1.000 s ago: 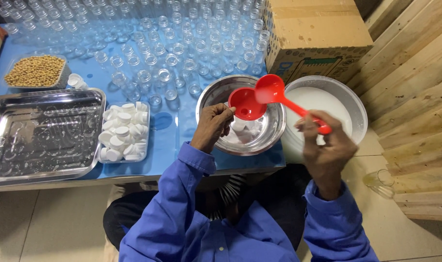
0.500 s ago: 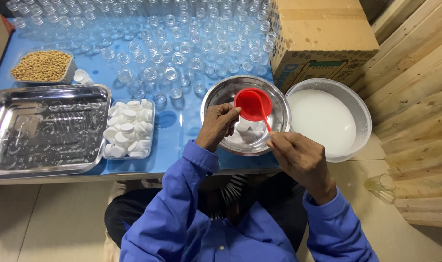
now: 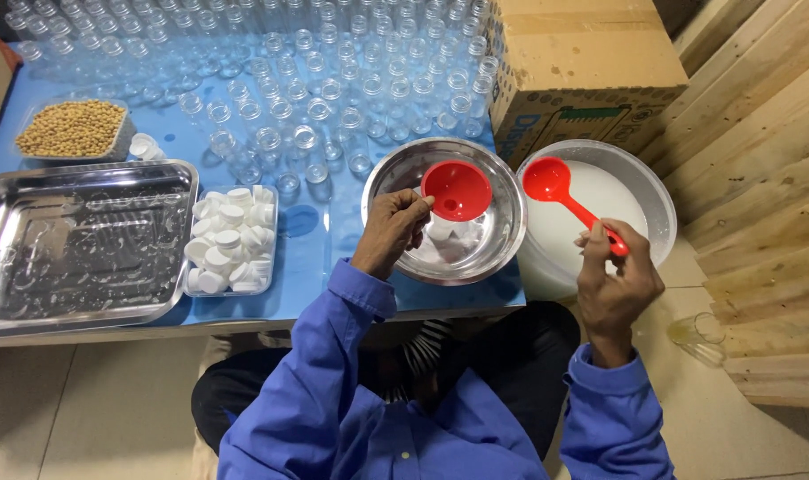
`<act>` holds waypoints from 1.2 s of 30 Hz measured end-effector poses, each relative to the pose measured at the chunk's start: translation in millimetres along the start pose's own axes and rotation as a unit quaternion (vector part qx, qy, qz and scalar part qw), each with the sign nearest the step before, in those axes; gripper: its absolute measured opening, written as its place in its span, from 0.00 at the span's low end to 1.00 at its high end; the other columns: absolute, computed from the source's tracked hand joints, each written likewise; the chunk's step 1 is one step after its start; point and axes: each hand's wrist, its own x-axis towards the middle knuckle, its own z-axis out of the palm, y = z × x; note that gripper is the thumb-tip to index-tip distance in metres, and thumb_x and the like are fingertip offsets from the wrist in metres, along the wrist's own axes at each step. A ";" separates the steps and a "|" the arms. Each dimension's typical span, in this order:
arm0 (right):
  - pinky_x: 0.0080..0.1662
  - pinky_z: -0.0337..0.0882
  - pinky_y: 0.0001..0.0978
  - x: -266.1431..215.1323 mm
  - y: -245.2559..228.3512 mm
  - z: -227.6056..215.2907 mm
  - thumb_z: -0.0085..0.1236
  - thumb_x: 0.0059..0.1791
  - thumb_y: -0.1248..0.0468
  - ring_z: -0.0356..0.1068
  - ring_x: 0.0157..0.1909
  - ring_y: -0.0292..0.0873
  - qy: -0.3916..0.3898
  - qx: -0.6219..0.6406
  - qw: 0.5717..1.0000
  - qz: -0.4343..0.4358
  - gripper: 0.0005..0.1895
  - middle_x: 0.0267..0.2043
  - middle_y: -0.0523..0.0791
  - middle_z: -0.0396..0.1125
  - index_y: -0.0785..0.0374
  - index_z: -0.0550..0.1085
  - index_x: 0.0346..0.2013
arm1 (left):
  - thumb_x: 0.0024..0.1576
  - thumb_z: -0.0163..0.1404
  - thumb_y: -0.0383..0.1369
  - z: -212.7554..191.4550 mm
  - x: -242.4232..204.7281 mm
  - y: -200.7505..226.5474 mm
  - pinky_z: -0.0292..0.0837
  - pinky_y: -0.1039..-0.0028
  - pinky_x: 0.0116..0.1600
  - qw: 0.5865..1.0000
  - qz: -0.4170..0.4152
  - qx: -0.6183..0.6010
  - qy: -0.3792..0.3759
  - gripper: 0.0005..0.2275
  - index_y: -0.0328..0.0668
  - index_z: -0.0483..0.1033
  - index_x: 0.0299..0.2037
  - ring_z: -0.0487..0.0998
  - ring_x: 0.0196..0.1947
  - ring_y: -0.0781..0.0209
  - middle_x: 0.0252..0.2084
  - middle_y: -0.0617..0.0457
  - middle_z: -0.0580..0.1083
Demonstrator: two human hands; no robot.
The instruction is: The person scoops a white liquid from a large container into a small plastic bottle using a red ladle and a red funnel. After filling, the person screws a white cap onto the bottle and places it on a metal tray.
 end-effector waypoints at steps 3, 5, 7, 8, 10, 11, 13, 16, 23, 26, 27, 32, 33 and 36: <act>0.34 0.76 0.41 -13.5 33.9 1.9 0.62 0.58 0.76 0.76 0.31 0.53 -0.025 -0.047 0.998 0.039 0.01 0.28 0.54 0.74 0.74 0.79 0.44 | 0.59 0.57 0.34 2.0 -3.8 5.7 0.61 0.80 0.17 1.000 -0.006 0.006 -0.001 0.14 0.35 0.72 0.24 0.69 0.13 0.65 0.16 0.51 0.64; 0.33 0.76 0.41 -23.8 49.2 5.2 0.64 0.58 0.73 0.76 0.31 0.52 -0.037 -0.076 0.995 0.050 0.02 0.28 0.53 0.74 0.71 0.79 0.44 | 0.59 0.57 0.34 2.9 -3.7 7.3 0.61 0.81 0.18 1.000 -0.006 0.004 -0.001 0.14 0.35 0.72 0.24 0.68 0.13 0.65 0.16 0.52 0.64; 0.33 0.76 0.41 -35.0 61.0 8.2 0.66 0.58 0.69 0.76 0.31 0.52 -0.050 -0.105 0.991 0.064 0.04 0.28 0.52 0.74 0.68 0.79 0.44 | 0.59 0.57 0.34 2.3 -5.4 7.3 0.61 0.81 0.18 1.000 -0.008 0.005 -0.001 0.14 0.36 0.71 0.24 0.68 0.13 0.65 0.16 0.52 0.63; 0.33 0.76 0.40 -38.7 66.4 10.4 0.66 0.58 0.69 0.76 0.31 0.51 -0.059 -0.106 0.990 0.077 0.03 0.28 0.51 0.74 0.66 0.79 0.44 | 0.59 0.57 0.34 2.1 -5.3 7.7 0.61 0.81 0.18 1.000 -0.009 0.004 0.000 0.14 0.36 0.71 0.24 0.68 0.14 0.65 0.16 0.52 0.63; 0.33 0.77 0.39 -43.4 72.0 13.6 0.66 0.57 0.68 0.76 0.30 0.49 -0.067 -0.107 0.988 0.091 0.03 0.28 0.49 0.75 0.64 0.79 0.44 | 0.59 0.56 0.34 2.5 -6.6 10.2 0.61 0.82 0.18 1.000 -0.010 0.005 0.000 0.13 0.36 0.72 0.25 0.68 0.14 0.66 0.16 0.52 0.63; 0.33 0.77 0.39 -44.3 72.2 14.7 0.66 0.57 0.68 0.76 0.30 0.49 -0.073 -0.106 0.987 0.091 0.03 0.28 0.50 0.75 0.65 0.79 0.43 | 0.60 0.56 0.34 3.0 -7.8 12.3 0.61 0.81 0.19 1.000 -0.011 0.008 0.001 0.13 0.36 0.72 0.24 0.67 0.14 0.66 0.16 0.52 0.63; 0.33 0.77 0.38 -46.0 74.4 16.7 0.66 0.57 0.69 0.76 0.29 0.49 -0.078 -0.105 0.987 0.093 0.03 0.27 0.50 0.75 0.65 0.79 0.43 | 0.60 0.56 0.34 3.8 -8.8 14.6 0.61 0.81 0.19 1.000 -0.013 0.013 0.001 0.14 0.36 0.72 0.24 0.66 0.14 0.66 0.16 0.52 0.63; 0.32 0.76 0.39 -47.7 78.1 17.5 0.66 0.57 0.68 0.75 0.28 0.49 -0.093 -0.115 0.986 0.082 0.04 0.27 0.50 0.74 0.65 0.78 0.43 | 0.60 0.57 0.34 4.6 -9.5 15.6 0.61 0.81 0.19 1.000 -0.012 0.009 0.004 0.13 0.36 0.71 0.25 0.66 0.15 0.66 0.16 0.52 0.63; 0.34 0.76 0.36 -47.3 79.0 15.0 0.65 0.58 0.67 0.76 0.30 0.47 -0.093 -0.111 0.985 0.098 0.03 0.28 0.48 0.75 0.62 0.79 0.44 | 0.60 0.57 0.33 4.9 -11.0 16.1 0.60 0.81 0.19 1.000 -0.012 0.004 0.003 0.14 0.36 0.71 0.24 0.65 0.14 0.67 0.16 0.52 0.62; 0.34 0.77 0.36 -45.3 79.4 13.0 0.65 0.59 0.67 0.77 0.31 0.47 -0.091 -0.106 0.984 0.107 0.03 0.28 0.48 0.75 0.62 0.79 0.44 | 0.60 0.57 0.33 4.1 -10.5 16.1 0.61 0.81 0.19 1.000 -0.009 0.001 0.002 0.13 0.36 0.72 0.25 0.65 0.15 0.67 0.16 0.52 0.63; 0.35 0.77 0.37 -45.6 80.6 12.0 0.65 0.59 0.67 0.77 0.31 0.47 -0.095 -0.103 0.984 0.111 0.03 0.29 0.48 0.76 0.63 0.79 0.44 | 0.60 0.57 0.33 3.8 -10.7 15.5 0.61 0.80 0.19 1.000 -0.008 0.001 0.001 0.13 0.36 0.72 0.25 0.65 0.15 0.67 0.17 0.52 0.63; 0.35 0.77 0.38 -44.9 82.8 13.5 0.65 0.58 0.67 0.77 0.32 0.49 -0.102 -0.084 0.984 0.122 0.03 0.28 0.50 0.75 0.64 0.78 0.43 | 0.60 0.57 0.32 4.5 -10.5 15.1 0.62 0.81 0.19 1.000 -0.008 -0.003 0.001 0.13 0.35 0.71 0.25 0.65 0.15 0.67 0.17 0.53 0.63; 0.36 0.77 0.38 -45.6 83.6 14.0 0.65 0.58 0.68 0.77 0.32 0.49 -0.106 -0.077 0.984 0.125 0.03 0.28 0.50 0.75 0.65 0.78 0.43 | 0.60 0.57 0.32 4.3 -10.6 15.0 0.62 0.81 0.19 1.000 -0.008 -0.004 0.002 0.13 0.35 0.72 0.25 0.65 0.15 0.67 0.17 0.52 0.63; 0.36 0.77 0.38 -41.3 75.6 12.0 0.65 0.58 0.68 0.77 0.33 0.49 -0.097 -0.079 0.983 0.133 0.03 0.28 0.50 0.75 0.65 0.79 0.43 | 0.60 0.57 0.33 4.1 -10.5 14.4 0.63 0.81 0.19 1.000 -0.008 0.001 -0.001 0.13 0.35 0.72 0.26 0.66 0.15 0.68 0.17 0.52 0.63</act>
